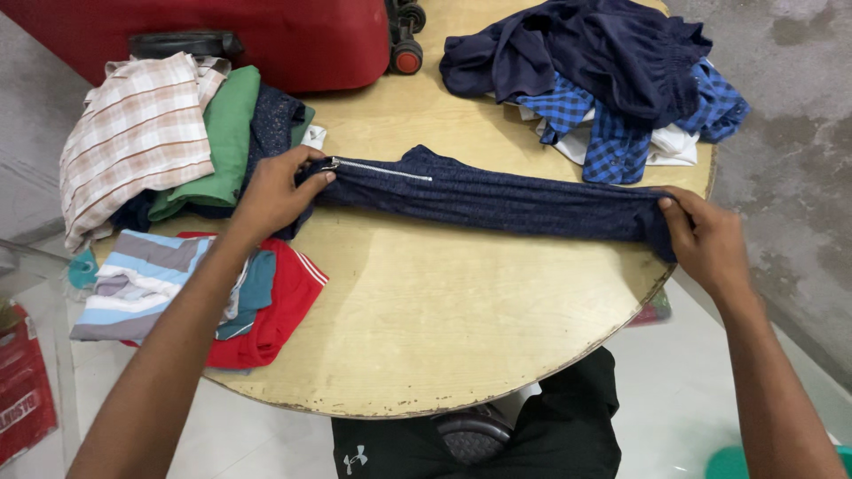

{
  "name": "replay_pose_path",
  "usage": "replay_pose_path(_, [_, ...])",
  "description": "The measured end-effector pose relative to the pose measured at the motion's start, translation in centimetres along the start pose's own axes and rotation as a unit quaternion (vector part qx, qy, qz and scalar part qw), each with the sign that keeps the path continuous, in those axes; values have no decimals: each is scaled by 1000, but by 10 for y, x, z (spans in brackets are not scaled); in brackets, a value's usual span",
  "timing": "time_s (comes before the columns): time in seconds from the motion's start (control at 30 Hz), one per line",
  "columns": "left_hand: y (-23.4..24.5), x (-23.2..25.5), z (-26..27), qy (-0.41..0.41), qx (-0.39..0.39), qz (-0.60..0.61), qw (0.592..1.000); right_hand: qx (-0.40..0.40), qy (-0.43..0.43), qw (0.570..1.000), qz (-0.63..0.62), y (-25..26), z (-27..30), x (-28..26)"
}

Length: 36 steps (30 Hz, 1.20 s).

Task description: The person folds several pieces of clothing including shirts and shorts on a round table by hand and places them one at a time into an open red suitcase.

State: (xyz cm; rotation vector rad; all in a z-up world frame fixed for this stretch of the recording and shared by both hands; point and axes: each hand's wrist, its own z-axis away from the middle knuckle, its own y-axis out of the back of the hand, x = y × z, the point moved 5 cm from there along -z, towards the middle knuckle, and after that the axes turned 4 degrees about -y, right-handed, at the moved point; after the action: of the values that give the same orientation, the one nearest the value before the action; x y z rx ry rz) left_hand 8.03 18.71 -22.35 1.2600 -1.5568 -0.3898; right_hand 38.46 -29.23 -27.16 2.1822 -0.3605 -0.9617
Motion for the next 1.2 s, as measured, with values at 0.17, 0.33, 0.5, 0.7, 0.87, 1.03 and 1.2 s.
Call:
replay_pose_path(0.17, [-1, -21, 2, 23, -57, 26, 998, 1, -11, 1000, 7, -5, -11, 15])
replay_pose_path(0.33, [-5, -17, 12, -167, -63, -71, 981, 5, 7, 998, 66, -3, -20, 9])
replay_pose_path(0.5, [15, -8, 4, -67, 75, -11, 995, 35, 32, 993, 108, 13, -28, -4])
replay_pose_path(0.7, [46, 28, -33, -91, 210, -4, 973, 137, 115, 979, 99, 55, -55, -47])
replay_pose_path(0.87, [71, 45, -59, -126, 299, -84, 942, 197, 134, 962, 137, 66, -93, -47])
replay_pose_path(1.03, [106, 41, -81, -116, 362, -80, 921, 247, 237, 926, 160, 90, -115, -53])
replay_pose_path(1.2, [134, 46, -82, -184, 415, -41, 890, 237, 225, 939, 108, 117, -121, -64])
